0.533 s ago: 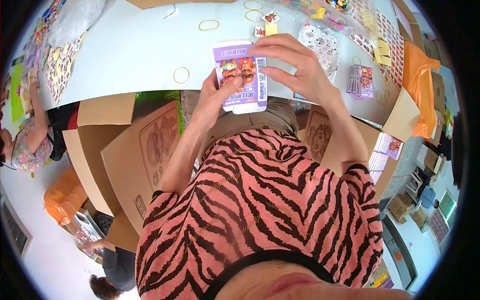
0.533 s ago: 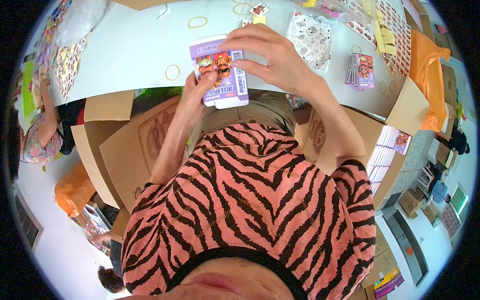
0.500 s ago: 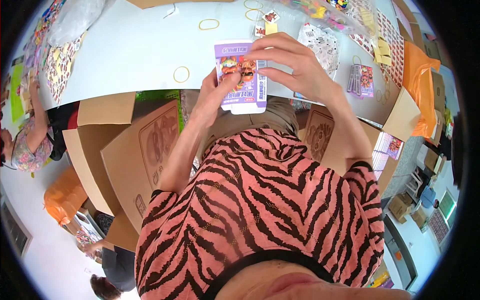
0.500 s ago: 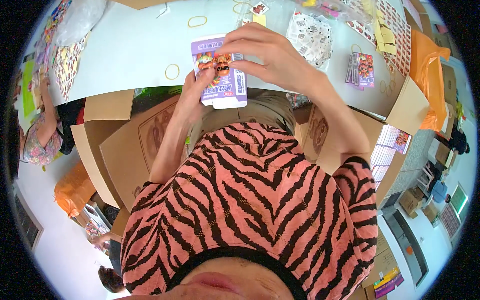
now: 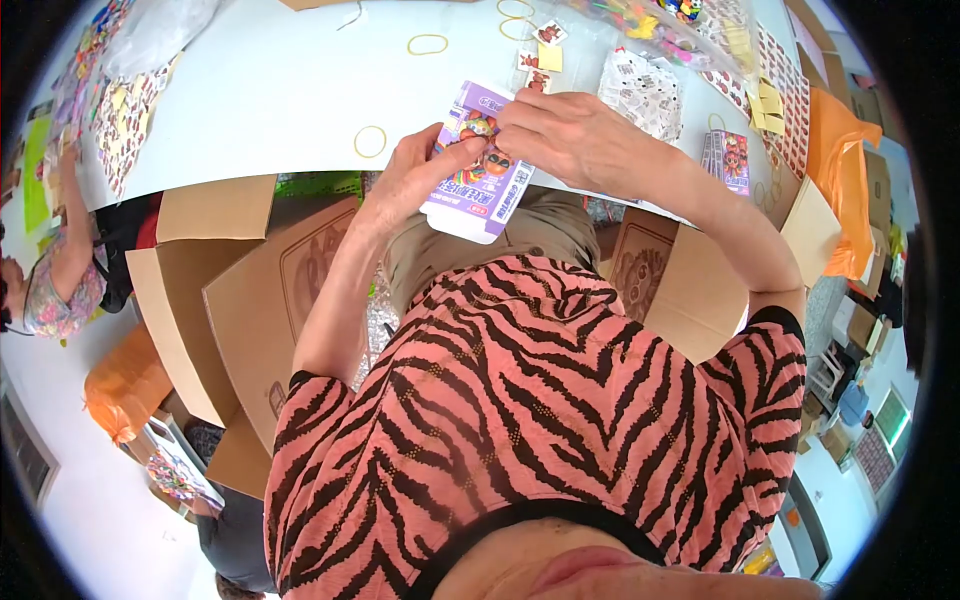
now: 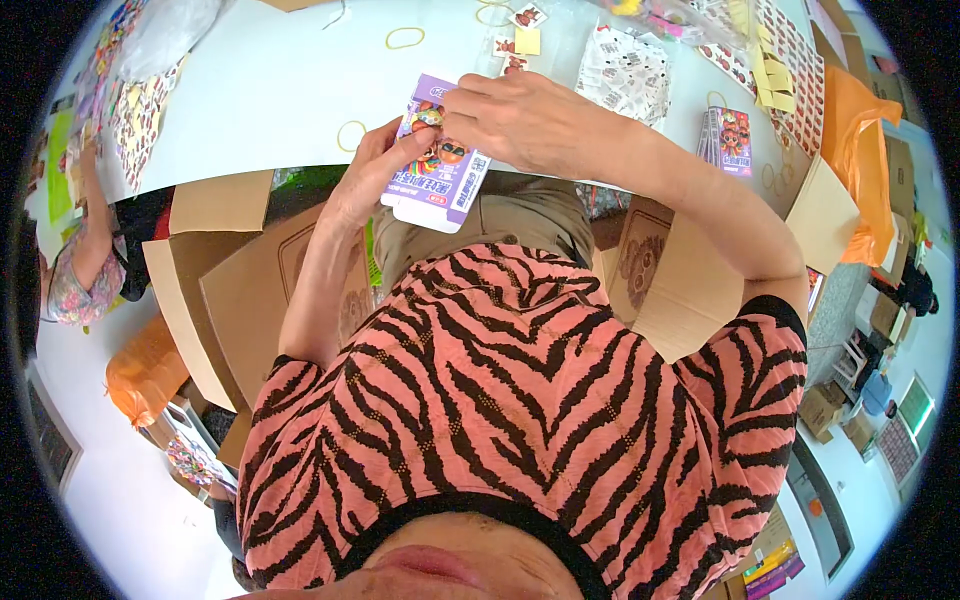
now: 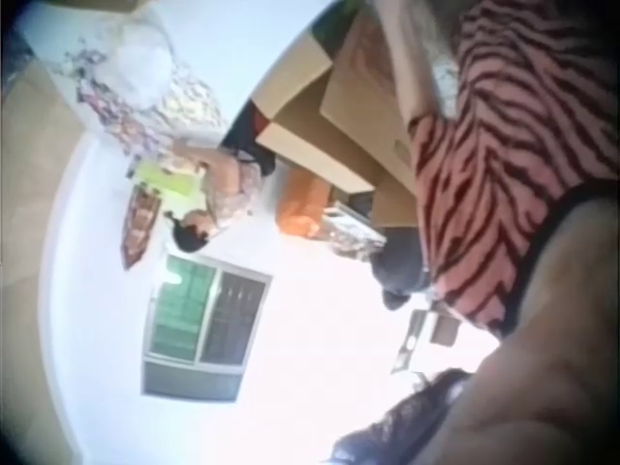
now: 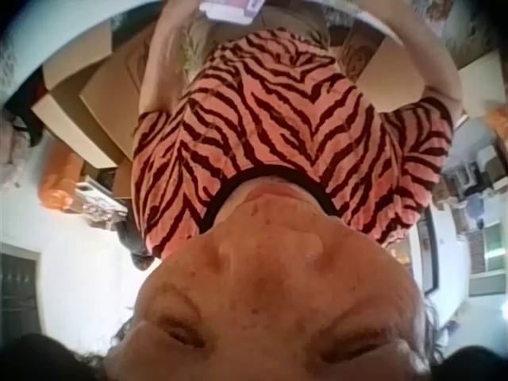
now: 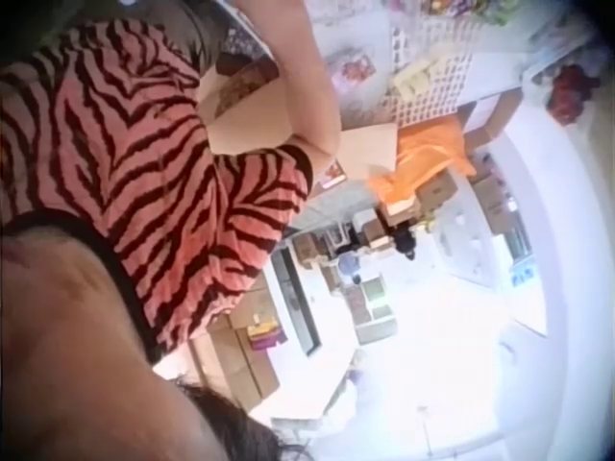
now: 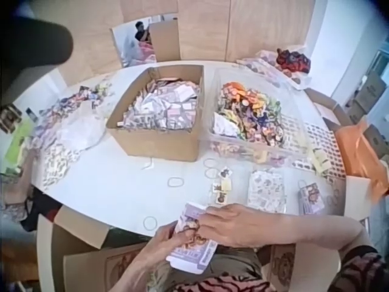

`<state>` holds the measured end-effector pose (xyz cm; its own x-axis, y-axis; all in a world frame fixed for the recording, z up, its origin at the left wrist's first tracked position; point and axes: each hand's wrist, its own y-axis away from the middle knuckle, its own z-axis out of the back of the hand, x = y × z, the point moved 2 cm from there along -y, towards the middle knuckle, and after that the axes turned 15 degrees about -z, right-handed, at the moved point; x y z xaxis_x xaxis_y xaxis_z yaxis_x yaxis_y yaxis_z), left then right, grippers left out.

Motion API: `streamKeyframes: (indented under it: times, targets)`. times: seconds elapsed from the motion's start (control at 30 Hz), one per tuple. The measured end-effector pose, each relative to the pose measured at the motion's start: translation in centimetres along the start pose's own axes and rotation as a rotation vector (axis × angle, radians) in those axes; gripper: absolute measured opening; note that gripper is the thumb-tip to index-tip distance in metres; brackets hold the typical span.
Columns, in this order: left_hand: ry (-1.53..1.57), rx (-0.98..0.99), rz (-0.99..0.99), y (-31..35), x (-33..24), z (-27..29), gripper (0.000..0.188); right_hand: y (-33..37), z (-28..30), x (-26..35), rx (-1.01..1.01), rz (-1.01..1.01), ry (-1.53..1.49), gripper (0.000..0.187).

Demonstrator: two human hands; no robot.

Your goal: Packaging toy components, stickers, and product boxes into larger containers at a factory workbench.

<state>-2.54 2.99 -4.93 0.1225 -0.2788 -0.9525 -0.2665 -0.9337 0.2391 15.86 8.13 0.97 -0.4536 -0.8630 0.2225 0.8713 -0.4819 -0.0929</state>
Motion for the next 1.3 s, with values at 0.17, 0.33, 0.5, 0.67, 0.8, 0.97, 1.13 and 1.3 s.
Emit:
streamKeyframes:
  times: [0.17,0.33,0.5,0.67,0.8,0.97,1.13,1.3]
  targets:
    - [-0.146,0.0,-0.096,-0.2,0.7,0.3,0.056,1.0,0.6,-0.7,0.195,-0.226,-0.342,0.01]
    - [-0.626,0.022,-0.309,0.0,-0.8,-0.6,0.057,1.5,1.3,-1.4,0.409,-0.312,-0.365,0.01]
    - [-0.577,0.053,-0.291,0.3,-1.1,0.2,0.052,3.1,1.8,-4.4,0.168,-0.257,-0.344,0.008]
    - [0.257,-0.301,-0.205,0.3,0.3,1.6,0.041,3.3,-0.5,-4.0,0.174,-0.308,-0.498,0.01]
    - [0.562,-0.514,-0.324,-1.1,1.4,3.4,0.048,4.0,-4.0,-1.3,0.477,-0.409,-0.863,0.011]
    - [0.825,-0.644,-0.241,-2.9,1.8,4.3,0.039,2.9,-6.0,4.5,0.143,-0.324,-0.847,0.008]
    - [1.15,-0.54,-0.195,-4.5,1.6,5.7,0.04,1.8,-10.6,7.0,-0.015,-0.201,-0.581,0.008]
    - [1.359,-0.464,-0.127,-4.6,2.0,7.3,0.04,2.8,-12.1,5.8,0.102,-0.416,-0.398,0.016]
